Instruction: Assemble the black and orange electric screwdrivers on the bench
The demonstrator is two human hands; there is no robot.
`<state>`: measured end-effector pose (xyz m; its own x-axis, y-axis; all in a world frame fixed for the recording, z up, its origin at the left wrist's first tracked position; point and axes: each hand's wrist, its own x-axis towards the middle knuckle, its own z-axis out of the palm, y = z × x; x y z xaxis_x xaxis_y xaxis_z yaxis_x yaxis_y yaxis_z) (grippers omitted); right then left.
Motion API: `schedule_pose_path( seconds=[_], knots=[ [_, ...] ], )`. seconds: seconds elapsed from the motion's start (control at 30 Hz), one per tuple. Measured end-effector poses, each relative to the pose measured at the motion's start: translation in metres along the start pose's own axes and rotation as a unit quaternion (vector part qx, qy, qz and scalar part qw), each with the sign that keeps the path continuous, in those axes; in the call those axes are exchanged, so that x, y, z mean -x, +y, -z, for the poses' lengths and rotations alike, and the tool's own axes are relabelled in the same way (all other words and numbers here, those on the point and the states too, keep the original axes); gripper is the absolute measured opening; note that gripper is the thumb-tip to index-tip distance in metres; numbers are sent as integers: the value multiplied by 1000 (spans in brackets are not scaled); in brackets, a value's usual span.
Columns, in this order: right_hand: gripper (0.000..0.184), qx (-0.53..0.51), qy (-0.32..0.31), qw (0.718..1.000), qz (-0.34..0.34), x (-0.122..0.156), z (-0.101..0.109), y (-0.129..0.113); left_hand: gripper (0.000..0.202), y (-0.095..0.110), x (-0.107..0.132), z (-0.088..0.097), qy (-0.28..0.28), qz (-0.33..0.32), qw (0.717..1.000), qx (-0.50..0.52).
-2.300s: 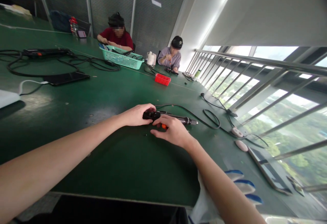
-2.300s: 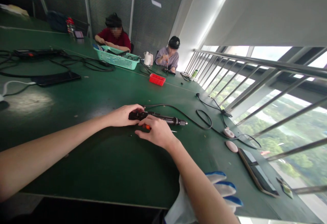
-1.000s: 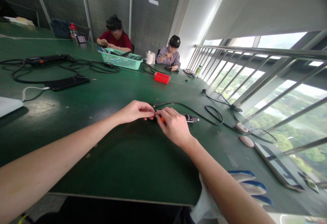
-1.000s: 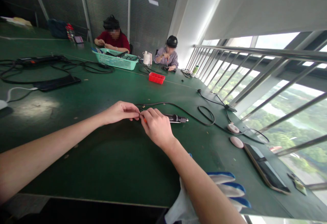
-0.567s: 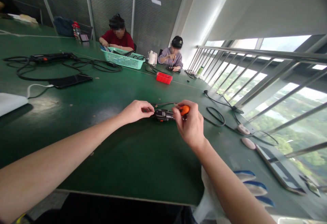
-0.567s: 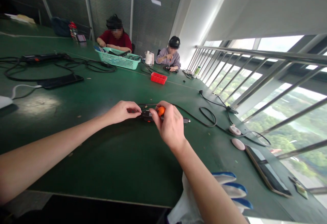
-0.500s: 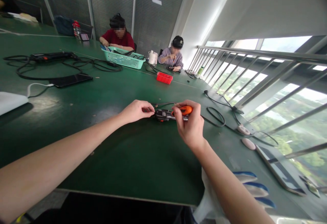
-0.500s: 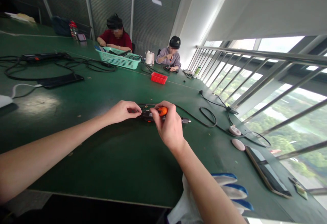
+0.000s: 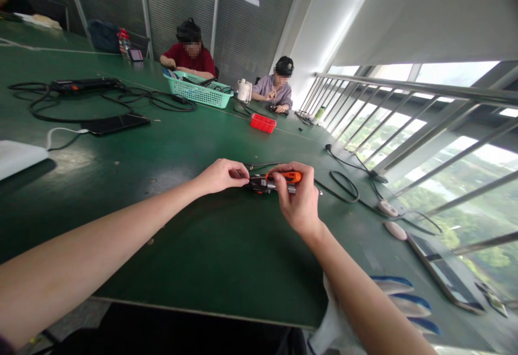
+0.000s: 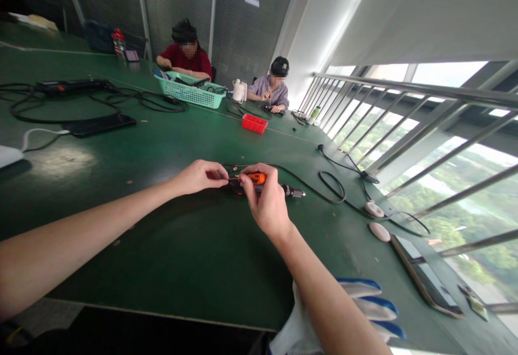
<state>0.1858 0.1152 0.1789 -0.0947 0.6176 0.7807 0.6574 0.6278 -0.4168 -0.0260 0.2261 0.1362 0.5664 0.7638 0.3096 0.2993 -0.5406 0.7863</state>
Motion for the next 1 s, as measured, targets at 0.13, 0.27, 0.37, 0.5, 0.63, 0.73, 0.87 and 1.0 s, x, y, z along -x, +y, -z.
schedule_pose_path(
  seconds=[0.13,0.27,0.37,0.5,0.63,0.73,0.87,1.0],
  knots=[
    [23,4,-3,1000,1,0,-1,-1,27,1,1,1,-3,-4,1000,1],
    [25,20,-5,1000,-6,0,-1,0,27,1,1,2,-8,-10,1000,4],
    [24,24,-3,1000,-2,0,0,2,27,2,1,3,-11,-10,1000,6],
    [22,31,-22,999,10,0,3,1,26,4,1,3,-12,-13,1000,-4],
    [21,33,-49,997,44,0,5,0,25,3,1,2,-5,-15,1000,-12],
    [19,43,-81,993,75,-1,5,-1,22,1,0,1,-3,-25,1000,-18],
    [21,157,-43,984,72,-6,6,2,21,2,1,1,-12,-35,999,-16],
    [27,194,-20,977,84,-8,8,4,21,3,1,2,-24,-23,999,-14]
  ],
)
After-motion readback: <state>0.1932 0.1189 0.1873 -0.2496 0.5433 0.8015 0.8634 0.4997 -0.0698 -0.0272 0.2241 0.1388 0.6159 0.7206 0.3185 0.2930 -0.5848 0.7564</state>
